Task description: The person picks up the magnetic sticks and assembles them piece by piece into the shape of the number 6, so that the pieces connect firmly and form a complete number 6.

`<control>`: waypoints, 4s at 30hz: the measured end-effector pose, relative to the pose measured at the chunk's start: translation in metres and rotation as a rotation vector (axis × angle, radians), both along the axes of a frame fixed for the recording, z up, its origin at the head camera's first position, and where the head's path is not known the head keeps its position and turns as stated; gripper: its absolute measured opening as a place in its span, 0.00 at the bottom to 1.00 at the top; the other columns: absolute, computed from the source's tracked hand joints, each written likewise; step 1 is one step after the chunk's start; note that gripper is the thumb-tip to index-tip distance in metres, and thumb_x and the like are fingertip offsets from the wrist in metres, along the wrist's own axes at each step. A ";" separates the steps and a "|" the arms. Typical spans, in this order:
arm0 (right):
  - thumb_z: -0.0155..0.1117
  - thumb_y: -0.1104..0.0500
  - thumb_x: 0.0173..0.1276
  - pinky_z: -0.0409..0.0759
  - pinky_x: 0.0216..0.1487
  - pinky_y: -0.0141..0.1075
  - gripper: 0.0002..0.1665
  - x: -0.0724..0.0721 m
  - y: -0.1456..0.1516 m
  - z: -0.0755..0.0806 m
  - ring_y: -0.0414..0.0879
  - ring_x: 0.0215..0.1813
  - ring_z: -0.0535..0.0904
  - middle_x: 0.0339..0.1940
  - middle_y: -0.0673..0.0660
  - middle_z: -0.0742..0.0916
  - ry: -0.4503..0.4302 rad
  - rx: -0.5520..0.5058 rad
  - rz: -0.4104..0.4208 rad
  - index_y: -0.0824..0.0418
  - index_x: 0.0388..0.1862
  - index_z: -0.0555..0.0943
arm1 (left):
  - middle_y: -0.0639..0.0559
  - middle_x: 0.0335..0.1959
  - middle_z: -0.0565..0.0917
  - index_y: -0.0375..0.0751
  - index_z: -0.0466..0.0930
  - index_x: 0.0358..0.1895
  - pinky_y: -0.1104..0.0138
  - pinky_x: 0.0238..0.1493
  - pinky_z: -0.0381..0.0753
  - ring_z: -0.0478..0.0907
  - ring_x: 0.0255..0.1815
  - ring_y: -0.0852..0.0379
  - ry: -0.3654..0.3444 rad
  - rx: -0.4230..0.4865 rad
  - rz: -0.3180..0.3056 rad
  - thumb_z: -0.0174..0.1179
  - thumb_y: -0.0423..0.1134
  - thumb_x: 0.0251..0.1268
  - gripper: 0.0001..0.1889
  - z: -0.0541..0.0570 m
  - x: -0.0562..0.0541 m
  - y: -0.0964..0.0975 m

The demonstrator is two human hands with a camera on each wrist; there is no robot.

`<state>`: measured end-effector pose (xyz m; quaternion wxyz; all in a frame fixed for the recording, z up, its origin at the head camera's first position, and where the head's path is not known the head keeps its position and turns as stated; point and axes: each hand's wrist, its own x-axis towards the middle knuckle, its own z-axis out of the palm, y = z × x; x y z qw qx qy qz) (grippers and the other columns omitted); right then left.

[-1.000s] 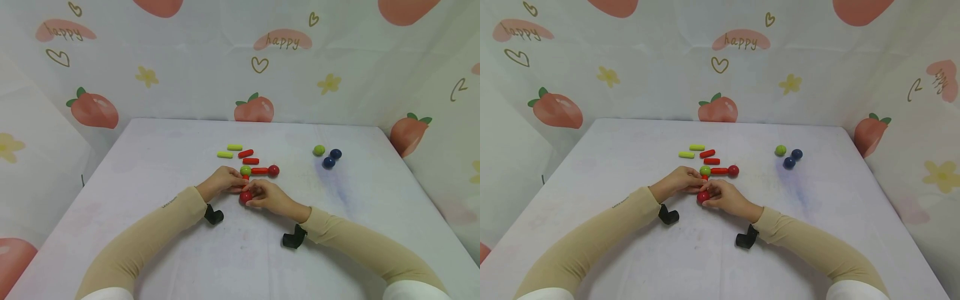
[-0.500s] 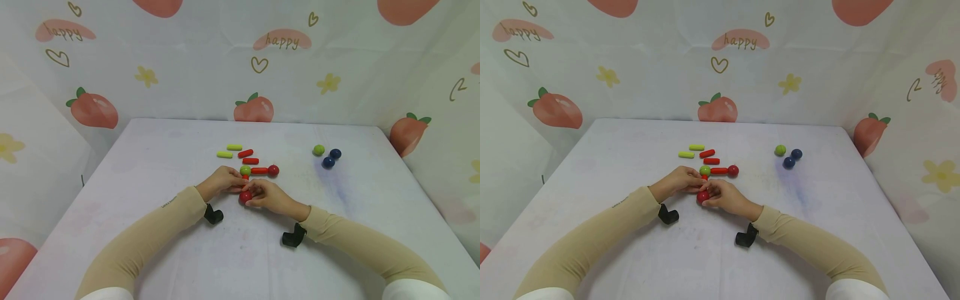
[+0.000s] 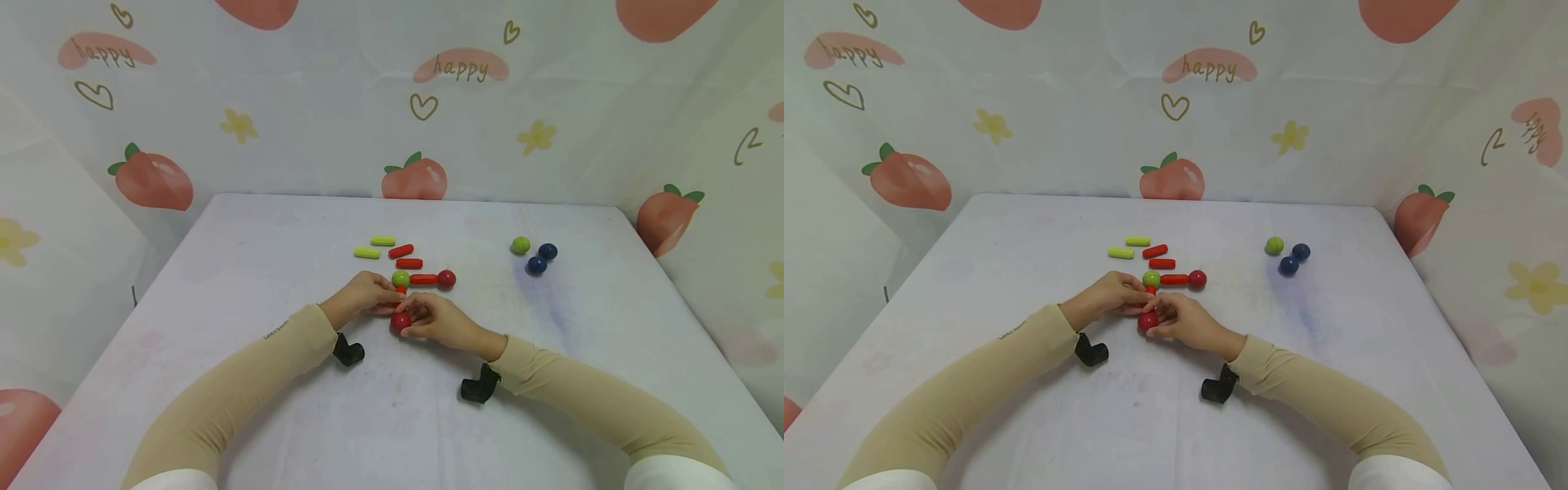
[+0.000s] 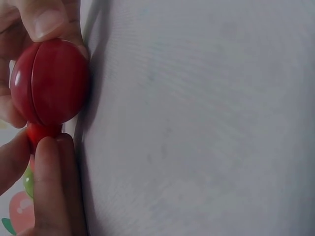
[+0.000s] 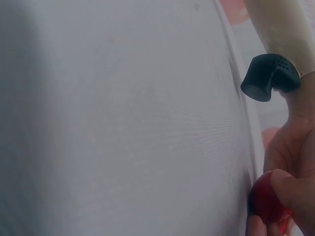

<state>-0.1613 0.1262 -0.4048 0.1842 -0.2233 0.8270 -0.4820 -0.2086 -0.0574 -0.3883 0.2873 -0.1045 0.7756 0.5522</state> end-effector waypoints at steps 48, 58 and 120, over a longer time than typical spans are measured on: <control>0.72 0.63 0.60 0.82 0.47 0.34 0.21 -0.001 -0.001 -0.001 0.46 0.44 0.78 0.44 0.56 0.82 -0.057 -0.038 0.004 0.59 0.52 0.78 | 0.48 0.53 0.79 0.46 0.82 0.52 0.61 0.51 0.74 0.72 0.51 0.51 0.379 -0.408 -0.176 0.66 0.38 0.61 0.15 0.015 -0.079 -0.053; 0.72 0.63 0.60 0.82 0.47 0.35 0.22 0.000 0.000 -0.002 0.46 0.45 0.78 0.43 0.56 0.82 -0.071 -0.037 -0.001 0.59 0.53 0.78 | 0.47 0.55 0.81 0.42 0.84 0.51 0.58 0.63 0.70 0.72 0.57 0.50 0.360 -0.412 -0.195 0.67 0.31 0.59 0.16 0.014 -0.080 -0.048; 0.68 0.60 0.65 0.80 0.48 0.35 0.16 0.000 -0.002 -0.002 0.44 0.43 0.80 0.41 0.53 0.84 -0.035 0.006 -0.014 0.57 0.51 0.79 | 0.53 0.31 0.84 0.40 0.81 0.46 0.66 0.35 0.75 0.79 0.32 0.55 0.355 -0.207 -0.442 0.62 0.40 0.64 0.11 0.058 0.058 -0.051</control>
